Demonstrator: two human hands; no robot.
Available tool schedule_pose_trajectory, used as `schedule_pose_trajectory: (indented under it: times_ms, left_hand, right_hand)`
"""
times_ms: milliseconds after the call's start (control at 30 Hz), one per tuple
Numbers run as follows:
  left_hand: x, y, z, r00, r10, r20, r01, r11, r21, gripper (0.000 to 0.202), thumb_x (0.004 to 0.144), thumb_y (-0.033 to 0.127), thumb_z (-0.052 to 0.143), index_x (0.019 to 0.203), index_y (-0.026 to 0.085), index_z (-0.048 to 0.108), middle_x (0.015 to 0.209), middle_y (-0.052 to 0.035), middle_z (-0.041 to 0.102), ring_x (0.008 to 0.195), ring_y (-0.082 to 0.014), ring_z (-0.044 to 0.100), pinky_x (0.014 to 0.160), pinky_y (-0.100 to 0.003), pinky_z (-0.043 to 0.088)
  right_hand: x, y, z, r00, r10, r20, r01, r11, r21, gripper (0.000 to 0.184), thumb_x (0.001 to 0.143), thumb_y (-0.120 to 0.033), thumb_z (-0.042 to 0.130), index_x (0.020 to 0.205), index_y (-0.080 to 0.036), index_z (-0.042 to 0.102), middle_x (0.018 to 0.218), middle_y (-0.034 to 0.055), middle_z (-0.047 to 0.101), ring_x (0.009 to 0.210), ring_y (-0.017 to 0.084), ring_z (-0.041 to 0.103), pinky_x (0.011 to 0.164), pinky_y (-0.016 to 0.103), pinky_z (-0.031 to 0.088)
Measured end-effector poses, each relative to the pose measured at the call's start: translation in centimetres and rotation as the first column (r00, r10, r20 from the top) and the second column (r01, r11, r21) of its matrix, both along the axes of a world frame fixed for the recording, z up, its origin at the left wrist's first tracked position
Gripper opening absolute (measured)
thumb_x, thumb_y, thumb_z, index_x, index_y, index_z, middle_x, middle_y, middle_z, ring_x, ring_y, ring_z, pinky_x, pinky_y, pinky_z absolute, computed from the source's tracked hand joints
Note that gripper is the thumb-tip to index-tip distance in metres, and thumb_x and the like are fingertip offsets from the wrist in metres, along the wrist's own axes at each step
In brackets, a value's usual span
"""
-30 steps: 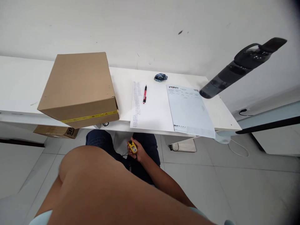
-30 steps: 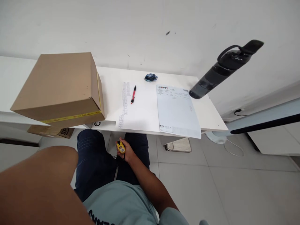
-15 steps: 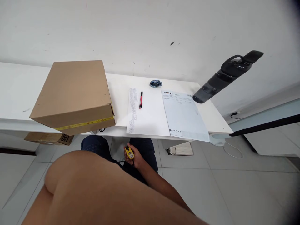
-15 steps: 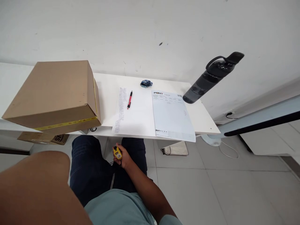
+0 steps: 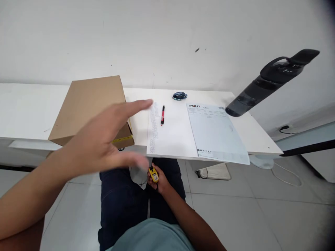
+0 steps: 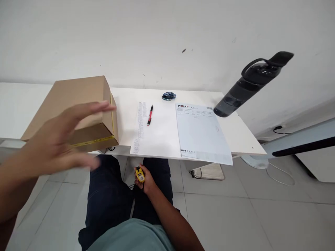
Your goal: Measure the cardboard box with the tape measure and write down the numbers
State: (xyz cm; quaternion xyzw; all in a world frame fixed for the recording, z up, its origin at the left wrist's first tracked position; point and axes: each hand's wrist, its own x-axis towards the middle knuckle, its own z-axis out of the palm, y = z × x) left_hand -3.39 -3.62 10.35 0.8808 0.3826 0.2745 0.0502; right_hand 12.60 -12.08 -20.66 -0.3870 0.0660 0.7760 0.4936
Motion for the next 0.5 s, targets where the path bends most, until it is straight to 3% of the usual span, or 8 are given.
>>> schedule_pose_trajectory:
  times_ms: [33, 100, 167, 233, 300, 367, 500]
  left_hand:
    - [-0.1, 1.3, 0.1, 0.991, -0.064, -0.119, 0.067, 0.998, 0.019, 0.085, 0.073, 0.079, 0.069, 0.143, 0.032, 0.055, 0.148, -0.0025, 0.057, 0.145, -0.0384, 0.044, 0.121, -0.056, 0.035]
    - [-1.0, 3.6, -0.3, 0.961, 0.001, -0.277, 0.038, 0.990, 0.135, 0.097, 0.075, 0.076, 0.070, 0.151, 0.021, 0.047, 0.156, -0.0134, 0.048, 0.149, -0.0439, 0.036, 0.121, -0.063, 0.028]
    - [-2.9, 5.1, -1.0, 0.929, 0.134, -0.344, -0.065, 0.976, 0.206, 0.106, 0.078, 0.075, 0.068, 0.156, 0.011, 0.035, 0.156, -0.0219, 0.046, 0.142, -0.0456, 0.044, 0.115, -0.061, 0.036]
    - [-5.1, 5.7, -1.7, 0.911, 0.203, -0.360, -0.127, 0.966, 0.224, 0.115, 0.078, 0.081, 0.064, 0.159, 0.008, 0.027, 0.153, -0.0239, 0.049, 0.130, -0.0442, 0.057, 0.106, -0.056, 0.046]
    - [-7.6, 5.5, -2.1, 0.921, 0.205, -0.331, -0.130, 0.963, 0.234, 0.121, 0.075, 0.089, 0.055, 0.162, 0.012, 0.020, 0.149, -0.0204, 0.055, 0.123, -0.0430, 0.062, 0.098, -0.053, 0.052]
    - [-10.1, 4.9, -2.3, 0.942, 0.206, -0.266, -0.137, 0.957, 0.256, 0.122, 0.074, 0.092, 0.051, 0.164, 0.018, 0.014, 0.147, -0.0155, 0.059, 0.128, -0.0428, 0.060, 0.096, -0.054, 0.053]
    - [-15.6, 3.3, -3.5, 0.987, 0.163, -0.010, -0.154, 0.949, 0.275, 0.116, 0.075, 0.079, 0.067, 0.165, 0.027, 0.015, 0.151, -0.0127, 0.056, 0.140, -0.0372, 0.052, 0.110, -0.054, 0.047]
  right_hand:
    - [-0.1, 0.2, 0.0, 1.000, -0.004, -0.010, 0.004, 1.000, -0.024, 0.031, 0.094, -0.044, 0.060, 0.081, -0.015, 0.062, 0.053, -0.0038, 0.059, 0.037, 0.007, 0.050, 0.036, 0.016, 0.036]
    - [-0.5, 0.5, 0.1, 1.000, 0.000, -0.023, -0.001, 0.998, -0.059, 0.032, 0.097, -0.042, 0.056, 0.082, -0.015, 0.062, 0.053, -0.0033, 0.059, 0.037, 0.007, 0.051, 0.035, 0.016, 0.036]
    - [-0.8, 0.6, 0.3, 1.000, 0.010, -0.023, -0.012, 0.996, -0.083, 0.033, 0.100, -0.040, 0.052, 0.082, -0.014, 0.062, 0.051, -0.0027, 0.058, 0.036, 0.008, 0.051, 0.034, 0.017, 0.036]
    - [-1.1, 0.6, 0.5, 1.000, 0.020, -0.013, -0.021, 0.995, -0.096, 0.035, 0.102, -0.039, 0.049, 0.082, -0.014, 0.063, 0.051, -0.0025, 0.058, 0.035, 0.008, 0.051, 0.034, 0.017, 0.036]
    - [-1.3, 0.5, 0.7, 1.000, 0.029, -0.006, -0.030, 0.995, -0.097, 0.034, 0.101, -0.041, 0.051, 0.083, -0.014, 0.063, 0.052, -0.0027, 0.059, 0.036, 0.007, 0.051, 0.034, 0.016, 0.036]
    - [-1.5, 0.3, 0.8, 0.999, 0.043, 0.002, -0.043, 0.995, -0.087, 0.034, 0.100, -0.042, 0.056, 0.084, -0.014, 0.064, 0.054, -0.0030, 0.059, 0.035, 0.007, 0.051, 0.034, 0.016, 0.038]
    - [-2.0, 0.0, 0.5, 0.998, 0.039, 0.042, -0.036, 0.998, -0.058, 0.035, 0.097, -0.047, 0.062, 0.090, -0.013, 0.066, 0.060, -0.0030, 0.062, 0.040, 0.006, 0.054, 0.037, 0.017, 0.043]
